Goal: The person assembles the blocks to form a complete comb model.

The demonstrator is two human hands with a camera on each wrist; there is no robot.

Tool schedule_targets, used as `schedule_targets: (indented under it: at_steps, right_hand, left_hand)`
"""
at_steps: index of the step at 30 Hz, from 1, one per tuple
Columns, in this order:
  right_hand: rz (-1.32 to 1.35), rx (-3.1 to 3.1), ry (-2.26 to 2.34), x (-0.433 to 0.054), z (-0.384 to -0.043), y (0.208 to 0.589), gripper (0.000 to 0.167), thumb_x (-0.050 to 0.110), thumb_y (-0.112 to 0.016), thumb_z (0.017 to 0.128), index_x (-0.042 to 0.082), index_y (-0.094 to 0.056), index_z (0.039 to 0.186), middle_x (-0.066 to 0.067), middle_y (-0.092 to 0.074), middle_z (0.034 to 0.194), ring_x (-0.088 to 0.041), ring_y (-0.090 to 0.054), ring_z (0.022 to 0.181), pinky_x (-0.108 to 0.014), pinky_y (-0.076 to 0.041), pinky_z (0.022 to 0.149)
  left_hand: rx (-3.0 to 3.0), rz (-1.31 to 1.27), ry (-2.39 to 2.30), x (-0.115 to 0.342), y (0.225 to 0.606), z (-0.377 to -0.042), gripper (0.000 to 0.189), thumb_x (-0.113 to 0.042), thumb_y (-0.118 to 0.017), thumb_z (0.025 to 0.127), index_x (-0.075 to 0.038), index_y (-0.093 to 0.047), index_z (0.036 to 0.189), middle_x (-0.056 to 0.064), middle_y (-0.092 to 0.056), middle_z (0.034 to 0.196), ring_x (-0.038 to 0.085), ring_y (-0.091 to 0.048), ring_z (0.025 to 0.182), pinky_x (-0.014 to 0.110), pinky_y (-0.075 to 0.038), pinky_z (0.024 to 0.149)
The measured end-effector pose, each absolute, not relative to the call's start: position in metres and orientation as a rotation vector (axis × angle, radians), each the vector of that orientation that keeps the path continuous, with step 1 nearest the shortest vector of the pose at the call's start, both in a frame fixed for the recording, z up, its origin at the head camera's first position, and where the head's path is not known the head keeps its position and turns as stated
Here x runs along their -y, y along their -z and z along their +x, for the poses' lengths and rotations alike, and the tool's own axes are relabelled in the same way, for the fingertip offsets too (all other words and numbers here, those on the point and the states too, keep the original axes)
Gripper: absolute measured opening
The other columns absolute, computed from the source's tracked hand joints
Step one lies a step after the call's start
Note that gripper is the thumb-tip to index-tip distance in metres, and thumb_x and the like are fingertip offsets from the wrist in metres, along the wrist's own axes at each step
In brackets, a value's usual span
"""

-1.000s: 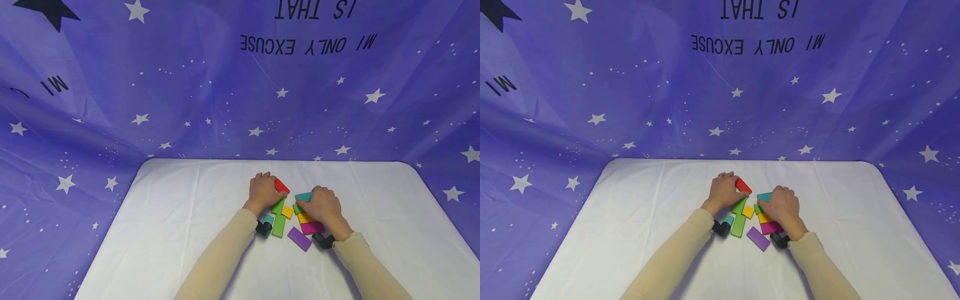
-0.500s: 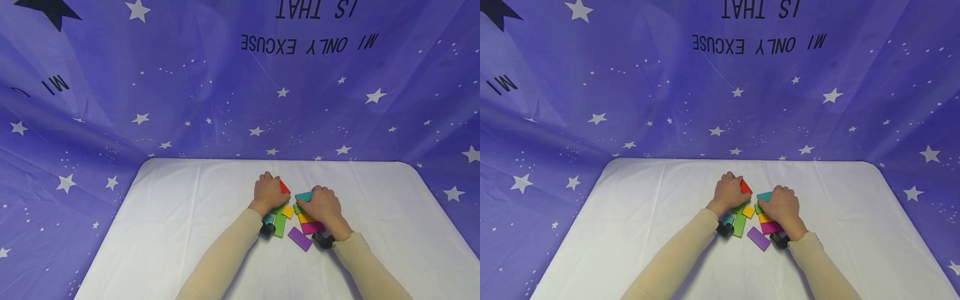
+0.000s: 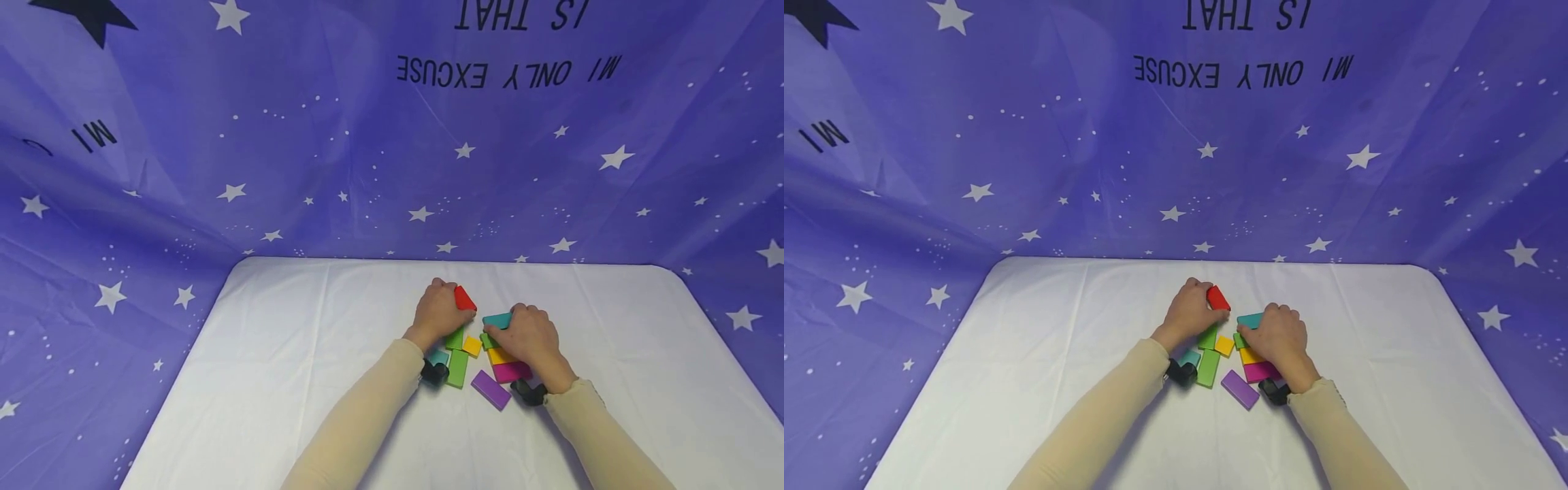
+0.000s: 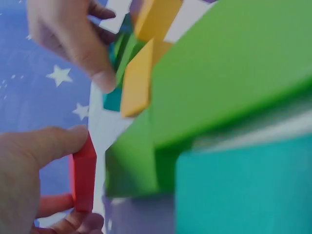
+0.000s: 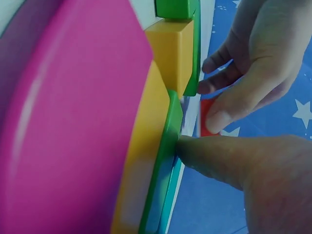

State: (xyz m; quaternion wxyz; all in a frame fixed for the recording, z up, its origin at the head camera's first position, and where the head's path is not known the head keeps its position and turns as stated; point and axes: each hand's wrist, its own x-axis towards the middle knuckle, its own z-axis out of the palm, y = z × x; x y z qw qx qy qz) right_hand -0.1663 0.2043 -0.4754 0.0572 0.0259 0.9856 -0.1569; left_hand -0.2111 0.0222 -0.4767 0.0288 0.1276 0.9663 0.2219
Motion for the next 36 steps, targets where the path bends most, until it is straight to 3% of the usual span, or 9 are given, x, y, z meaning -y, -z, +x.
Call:
schedule_targets:
  at_steps: [6, 13, 24, 36]
  right_hand:
    - [0.075, -2.981, 0.49, -0.203, -0.167, 0.473, 0.067, 0.046, -0.074, 0.083, -0.015, -0.059, 0.106, -0.021, -0.061, 0.085, -0.033, -0.057, 0.076, -0.046, -0.057, 0.065]
    - [0.073, -2.983, 0.557, -0.205, -0.167, 0.473, 0.069, 0.044, -0.073, 0.083, -0.016, -0.059, 0.113, -0.025, -0.063, 0.091, -0.036, -0.058, 0.08, -0.048, -0.057, 0.068]
    - [0.047, -3.007, 0.598, -0.207, -0.169, 0.476, 0.068, 0.039, -0.073, 0.082, -0.015, -0.059, 0.12, -0.028, -0.065, 0.1, -0.038, -0.059, 0.085, -0.051, -0.057, 0.074]
    - [-0.035, -3.07, 0.618, -0.211, -0.171, 0.481, 0.068, 0.035, -0.073, 0.08, -0.012, -0.059, 0.128, -0.031, -0.064, 0.111, -0.042, -0.057, 0.094, -0.056, -0.055, 0.083]
  left_hand:
    - [-2.935, 0.411, -0.822, 0.001, 0.474, -0.216, 0.066, -0.036, -0.077, 0.088, -0.003, -0.057, 0.141, 0.013, -0.058, 0.128, 0.022, -0.059, 0.107, 0.03, -0.052, 0.097]
    - [-2.943, 0.391, -0.969, 0.037, 0.48, -0.219, 0.069, -0.028, -0.082, 0.082, 0.0, -0.057, 0.139, 0.013, -0.058, 0.127, 0.024, -0.059, 0.114, 0.033, -0.046, 0.104]
    - [-2.925, 0.338, -1.102, 0.081, 0.488, -0.215, 0.065, -0.022, -0.087, 0.076, -0.001, -0.063, 0.133, 0.011, -0.061, 0.123, 0.024, -0.06, 0.106, 0.037, -0.046, 0.101]
    - [-2.91, 0.424, -1.079, 0.11, 0.492, -0.216, 0.066, -0.014, -0.088, 0.075, -0.001, -0.062, 0.134, 0.013, -0.061, 0.133, 0.026, -0.061, 0.109, 0.039, -0.046, 0.103]
